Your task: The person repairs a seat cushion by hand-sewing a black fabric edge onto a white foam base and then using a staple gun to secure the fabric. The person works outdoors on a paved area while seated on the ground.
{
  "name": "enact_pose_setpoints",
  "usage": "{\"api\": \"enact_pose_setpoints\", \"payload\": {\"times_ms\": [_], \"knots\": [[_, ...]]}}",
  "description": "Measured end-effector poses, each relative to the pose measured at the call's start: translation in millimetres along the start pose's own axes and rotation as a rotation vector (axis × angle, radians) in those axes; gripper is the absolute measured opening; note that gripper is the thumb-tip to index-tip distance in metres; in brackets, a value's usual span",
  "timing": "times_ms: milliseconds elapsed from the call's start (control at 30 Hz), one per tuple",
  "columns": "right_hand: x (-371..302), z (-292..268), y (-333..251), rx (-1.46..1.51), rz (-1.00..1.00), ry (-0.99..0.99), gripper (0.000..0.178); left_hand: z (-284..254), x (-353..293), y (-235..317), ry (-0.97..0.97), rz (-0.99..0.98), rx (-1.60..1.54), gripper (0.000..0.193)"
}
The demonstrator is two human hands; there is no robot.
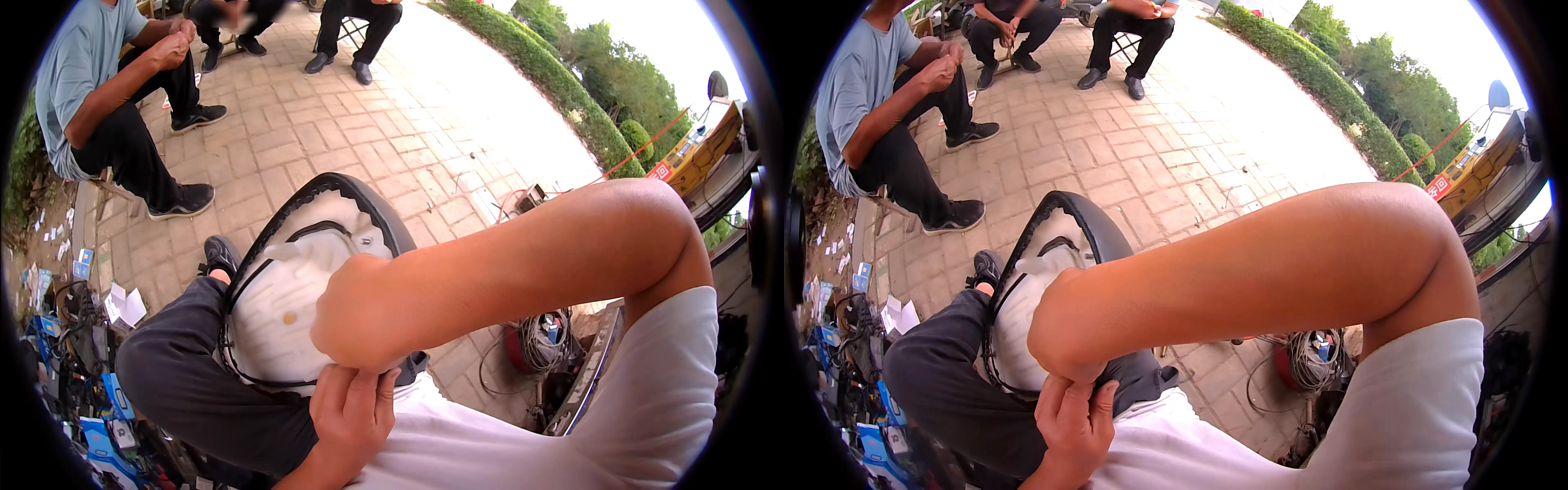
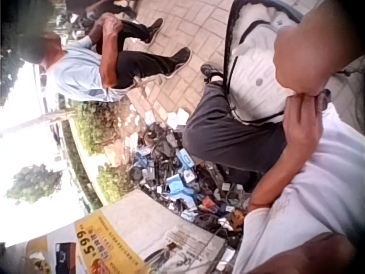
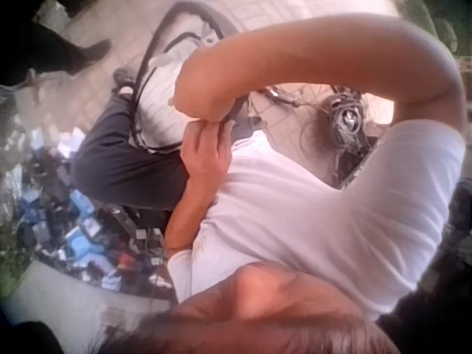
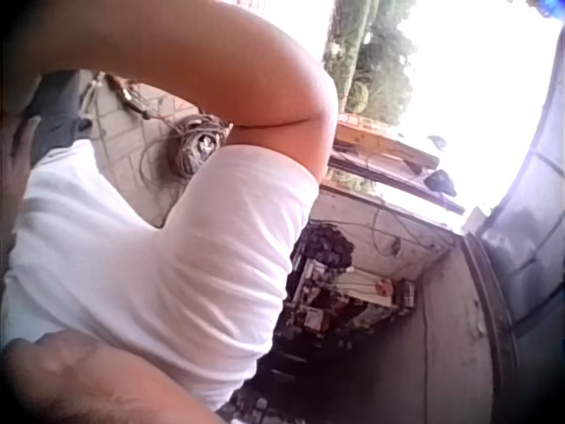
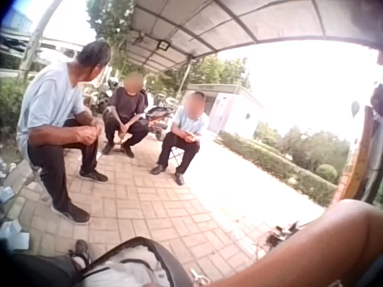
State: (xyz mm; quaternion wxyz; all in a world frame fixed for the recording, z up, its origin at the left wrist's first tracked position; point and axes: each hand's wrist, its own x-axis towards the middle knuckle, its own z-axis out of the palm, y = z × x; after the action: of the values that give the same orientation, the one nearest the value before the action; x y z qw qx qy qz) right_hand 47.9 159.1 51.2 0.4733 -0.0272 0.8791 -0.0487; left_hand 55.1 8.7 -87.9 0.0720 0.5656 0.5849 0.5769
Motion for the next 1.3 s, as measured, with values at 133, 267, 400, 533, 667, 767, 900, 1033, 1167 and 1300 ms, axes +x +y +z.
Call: {"api": "enact_pose_setpoints", "payload": {"times_ms": [133,267,400,533,667,767,900,1033,1167,1300], "knots": [[-7.1,-7.2,5.6,-0.019,-0.1,0.598,0.012,-12.7,17.7,-5.4,0.083,-0.039,-0.045,0.021],[-22.5,7.6,26.5,0.555,-0.36,1.83,0.007,-48.6,50.3,-13.9,-0.061,-0.236,-0.106,0.015],[24.1,79.4,47.8,0.845,-0.016,2.101,0.021,-72.8,81.6,-29.0,-0.05,-0.341,-0.204,0.019],[90.4,95.0,54.5,0.937,0.05,1.867,0.091,-68.4,117.0,-50.2,0.041,-0.533,-0.377,0.02],[105.5,77.0,84.3,0.889,0.07,1.778,0.118,-65.6,143.6,-76.8,0.019,-0.54,-0.377,0.022],[106.3,69.3,102.2,0.898,0.089,1.729,0.123,-60.1,163.9,-72.9,0.01,-0.566,-0.333,0.024],[97.1,63.1,107.0,0.938,0.186,1.663,0.129,-62.2,176.9,-84.7,-0.085,-0.548,-0.235,0.025],[99.7,65.9,105.3,0.904,0.24,1.664,0.132,-59.4,179.8,-84.6,-0.143,-0.535,-0.202,0.024],[98.8,67.6,96.6,0.85,0.294,1.694,0.131,-62.5,176.8,-87.5,-0.178,-0.502,-0.161,0.025],[89.2,65.3,112.0,0.774,0.023,1.777,0.1,-64.7,155.9,-87.4,-0.166,-0.448,-0.122,0.026]]}}
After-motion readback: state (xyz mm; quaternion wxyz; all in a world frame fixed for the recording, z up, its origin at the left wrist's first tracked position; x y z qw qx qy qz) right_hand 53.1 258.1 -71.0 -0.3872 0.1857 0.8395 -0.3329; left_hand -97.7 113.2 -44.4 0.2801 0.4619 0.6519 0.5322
